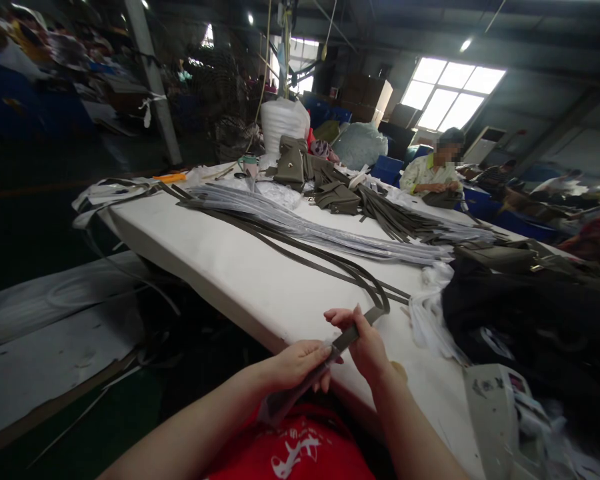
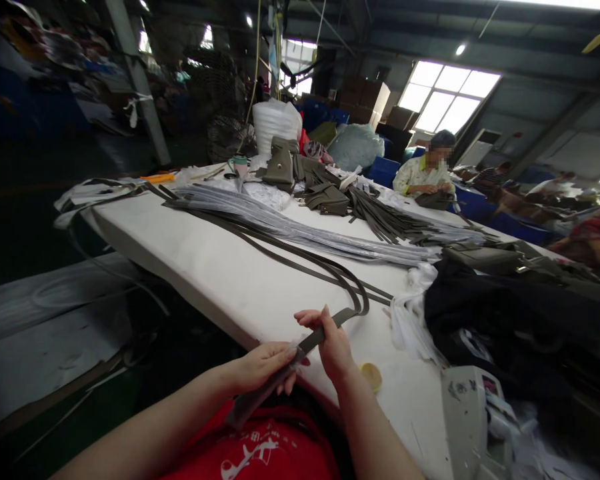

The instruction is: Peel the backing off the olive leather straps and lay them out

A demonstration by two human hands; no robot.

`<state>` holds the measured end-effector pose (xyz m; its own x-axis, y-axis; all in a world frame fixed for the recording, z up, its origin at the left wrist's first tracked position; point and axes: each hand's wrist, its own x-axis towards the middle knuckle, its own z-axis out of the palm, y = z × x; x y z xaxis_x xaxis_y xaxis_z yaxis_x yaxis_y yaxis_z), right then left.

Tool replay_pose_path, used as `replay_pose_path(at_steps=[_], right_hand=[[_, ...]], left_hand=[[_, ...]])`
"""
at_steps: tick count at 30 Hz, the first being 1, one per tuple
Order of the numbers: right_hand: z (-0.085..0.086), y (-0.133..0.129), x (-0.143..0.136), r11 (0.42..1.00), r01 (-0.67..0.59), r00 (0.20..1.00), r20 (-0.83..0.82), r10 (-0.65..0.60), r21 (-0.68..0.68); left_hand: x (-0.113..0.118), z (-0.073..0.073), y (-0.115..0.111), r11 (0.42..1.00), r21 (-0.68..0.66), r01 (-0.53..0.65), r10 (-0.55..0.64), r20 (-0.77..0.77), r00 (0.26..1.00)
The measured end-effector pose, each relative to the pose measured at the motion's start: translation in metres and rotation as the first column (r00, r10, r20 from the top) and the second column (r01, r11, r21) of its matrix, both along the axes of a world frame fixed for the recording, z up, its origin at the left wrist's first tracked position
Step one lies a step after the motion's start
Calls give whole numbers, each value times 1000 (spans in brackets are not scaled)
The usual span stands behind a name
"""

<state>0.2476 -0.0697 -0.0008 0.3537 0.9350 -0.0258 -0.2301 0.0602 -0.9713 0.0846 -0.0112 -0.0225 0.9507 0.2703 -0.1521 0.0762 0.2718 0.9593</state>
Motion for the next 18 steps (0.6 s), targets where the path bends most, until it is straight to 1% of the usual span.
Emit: replay_pose_path(at_steps=[3,4,6,8,10,12,13,14,16,18], right_hand=[[-1,-2,-9,991,-41,985,162,61,-125],[-2,-2,-13,983,-65,978,184,96,-170],[-3,-2,-16,970,-118,975,159,153,-213],[0,1,-11,980,-122,990,47,131,-156],[9,7,6,998,-44,990,-136,38,-37],[21,12,28,995,62,948,-317,-36,72],[27,15,38,990,92,930,-364,-49,102],[32,17,46,987,105,927,-372,-54,120],[35,19,50,987,103,951,-303,-61,124],[30,18,37,992,81,982,-180,-63,92]], left_hand=[[8,2,-3,992,55,-113,111,33,993],[10,2,-4,986,81,-145,142,31,989],[12,2,-4,969,132,-209,208,21,978],[10,0,-3,954,172,-247,250,6,968],[5,-5,-1,950,207,-234,244,-23,970],[-1,-9,0,953,228,-202,221,-63,973],[-4,-11,1,955,232,-185,209,-80,975],[-5,-12,1,958,230,-169,194,-92,977],[-4,-12,1,964,211,-162,183,-84,980],[1,-9,-2,964,174,-201,211,-40,977]])
